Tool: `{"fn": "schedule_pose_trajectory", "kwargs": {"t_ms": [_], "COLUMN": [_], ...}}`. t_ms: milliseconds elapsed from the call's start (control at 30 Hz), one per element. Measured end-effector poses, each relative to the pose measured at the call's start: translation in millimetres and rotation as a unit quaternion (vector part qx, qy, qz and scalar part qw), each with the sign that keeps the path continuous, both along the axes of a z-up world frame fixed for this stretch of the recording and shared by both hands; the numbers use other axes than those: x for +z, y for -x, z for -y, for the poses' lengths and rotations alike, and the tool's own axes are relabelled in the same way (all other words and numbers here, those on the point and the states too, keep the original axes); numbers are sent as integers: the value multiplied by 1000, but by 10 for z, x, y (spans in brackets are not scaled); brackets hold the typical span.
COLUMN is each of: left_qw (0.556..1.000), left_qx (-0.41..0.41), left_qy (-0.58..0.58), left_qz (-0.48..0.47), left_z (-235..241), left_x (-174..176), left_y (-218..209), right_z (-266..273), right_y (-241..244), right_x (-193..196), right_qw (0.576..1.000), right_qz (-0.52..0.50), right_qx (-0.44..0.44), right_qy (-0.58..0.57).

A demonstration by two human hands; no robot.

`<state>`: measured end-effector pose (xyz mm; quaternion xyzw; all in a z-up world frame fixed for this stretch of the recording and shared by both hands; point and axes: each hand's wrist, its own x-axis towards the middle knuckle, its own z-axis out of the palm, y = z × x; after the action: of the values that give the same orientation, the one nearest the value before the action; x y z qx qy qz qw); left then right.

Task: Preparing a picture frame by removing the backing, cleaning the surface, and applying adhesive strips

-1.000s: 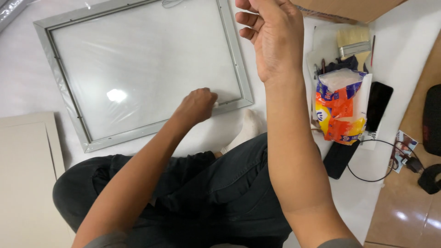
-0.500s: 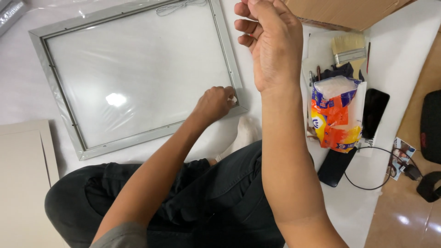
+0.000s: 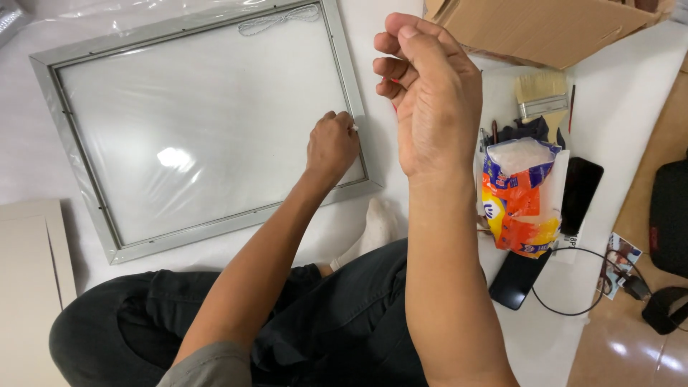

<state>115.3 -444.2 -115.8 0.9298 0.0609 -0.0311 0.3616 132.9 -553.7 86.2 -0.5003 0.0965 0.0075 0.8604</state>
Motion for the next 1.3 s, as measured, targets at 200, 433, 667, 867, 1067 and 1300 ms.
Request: {"fn": "schedule_pose_trajectory", "kwargs": {"t_ms": [200,433,667,867,1067,1300], "left_qw": [999,1000,995,986,993,973], "left_qx": [-32,-14,76,108,93,135], "left_qy": [38,16,6,3,0,-14], "left_qz": [-17,-21,61,128,74,185], "left_z": [-200,-286,-221,-300,-423,-426], "left_x": [60,7,-188,-396,-381,-525], "left_y": [-154,-430,-949,-1398,-1560,-1851], "right_z": [23,20,-9,56,79,46], "right_y": [1,-10,7,-24,-65,-88], "right_x": [37,34,50,26,-3,-54], "right_qw": [1000,1000,1000,998,992,990], "right_qz": [5,-5,-16,-22,-53,-58], "right_qx": [-9,-12,-13,-33,-50,-52], "right_qy": [-19,-17,-23,-54,-103,-119]}}
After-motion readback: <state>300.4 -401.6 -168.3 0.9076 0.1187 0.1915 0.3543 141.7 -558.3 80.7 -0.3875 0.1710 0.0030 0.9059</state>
